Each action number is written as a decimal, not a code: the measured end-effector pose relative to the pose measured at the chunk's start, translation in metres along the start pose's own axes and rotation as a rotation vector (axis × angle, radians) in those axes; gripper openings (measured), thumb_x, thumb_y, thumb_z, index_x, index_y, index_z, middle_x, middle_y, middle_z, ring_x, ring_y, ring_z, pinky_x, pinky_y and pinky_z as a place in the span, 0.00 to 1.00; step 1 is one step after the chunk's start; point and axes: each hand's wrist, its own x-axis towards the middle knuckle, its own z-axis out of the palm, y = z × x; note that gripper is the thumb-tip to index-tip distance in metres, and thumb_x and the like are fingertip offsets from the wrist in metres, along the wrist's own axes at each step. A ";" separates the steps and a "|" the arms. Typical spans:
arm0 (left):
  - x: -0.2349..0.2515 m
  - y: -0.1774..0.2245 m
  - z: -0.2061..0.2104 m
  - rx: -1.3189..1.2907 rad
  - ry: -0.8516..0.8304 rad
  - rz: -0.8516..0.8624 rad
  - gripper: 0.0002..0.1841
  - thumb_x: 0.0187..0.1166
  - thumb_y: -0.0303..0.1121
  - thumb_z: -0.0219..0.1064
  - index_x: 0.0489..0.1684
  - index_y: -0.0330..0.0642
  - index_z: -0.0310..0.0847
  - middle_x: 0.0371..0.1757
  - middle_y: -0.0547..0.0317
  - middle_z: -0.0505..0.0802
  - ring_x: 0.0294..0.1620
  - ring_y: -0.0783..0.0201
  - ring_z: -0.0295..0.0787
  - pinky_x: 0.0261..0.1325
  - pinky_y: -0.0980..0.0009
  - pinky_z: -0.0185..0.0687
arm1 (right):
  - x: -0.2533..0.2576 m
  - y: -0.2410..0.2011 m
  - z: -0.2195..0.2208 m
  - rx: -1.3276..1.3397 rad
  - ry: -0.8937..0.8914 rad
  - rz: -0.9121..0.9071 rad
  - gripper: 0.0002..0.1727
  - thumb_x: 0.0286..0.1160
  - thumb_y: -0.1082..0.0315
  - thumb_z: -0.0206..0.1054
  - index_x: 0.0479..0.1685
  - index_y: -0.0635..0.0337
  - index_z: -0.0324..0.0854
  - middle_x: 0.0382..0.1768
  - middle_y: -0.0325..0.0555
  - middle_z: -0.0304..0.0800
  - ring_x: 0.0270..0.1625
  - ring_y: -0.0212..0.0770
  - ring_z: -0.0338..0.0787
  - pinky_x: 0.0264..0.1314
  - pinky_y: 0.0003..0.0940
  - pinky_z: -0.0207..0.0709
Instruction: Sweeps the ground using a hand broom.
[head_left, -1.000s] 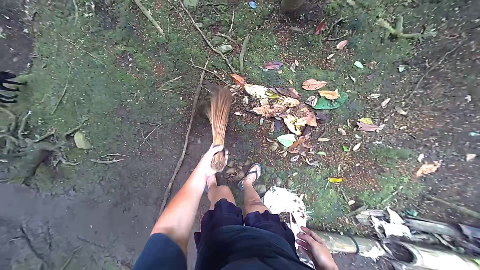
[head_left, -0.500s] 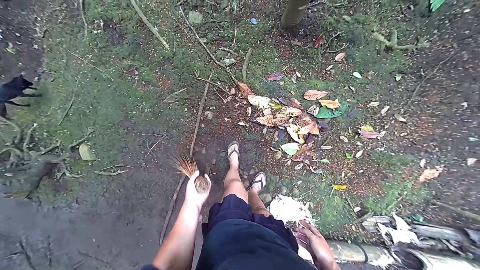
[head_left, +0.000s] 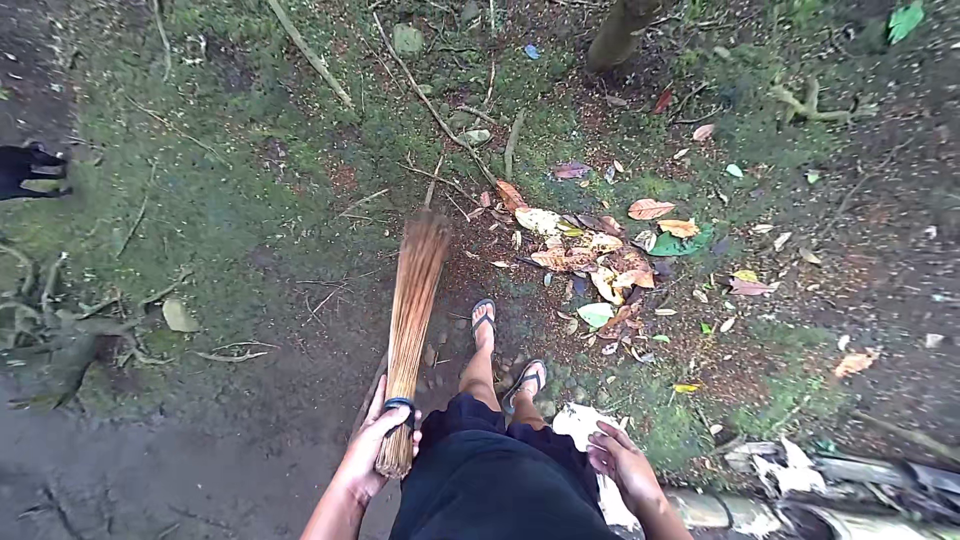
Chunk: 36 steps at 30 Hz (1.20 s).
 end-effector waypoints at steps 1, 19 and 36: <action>0.012 0.006 0.006 -0.017 0.035 0.031 0.46 0.86 0.31 0.57 0.96 0.73 0.26 0.47 0.44 0.88 0.32 0.53 0.91 0.28 0.61 0.90 | -0.002 -0.007 0.007 0.013 0.001 -0.005 0.25 0.86 0.69 0.59 0.81 0.61 0.67 0.55 0.57 0.86 0.44 0.45 0.90 0.43 0.40 0.85; 0.078 0.072 0.019 0.138 -0.050 0.101 0.52 0.81 0.29 0.64 0.96 0.69 0.23 0.47 0.45 0.86 0.33 0.52 0.89 0.31 0.58 0.90 | -0.022 0.004 0.020 0.070 0.096 0.058 0.26 0.87 0.68 0.58 0.83 0.62 0.64 0.56 0.59 0.83 0.44 0.44 0.88 0.46 0.39 0.83; 0.142 0.141 0.089 0.558 -0.152 0.146 0.56 0.74 0.28 0.72 0.98 0.67 0.29 0.54 0.42 0.87 0.31 0.52 0.89 0.30 0.56 0.90 | -0.022 -0.007 0.038 0.157 0.099 0.040 0.27 0.87 0.69 0.57 0.84 0.63 0.63 0.56 0.60 0.84 0.44 0.44 0.89 0.46 0.40 0.84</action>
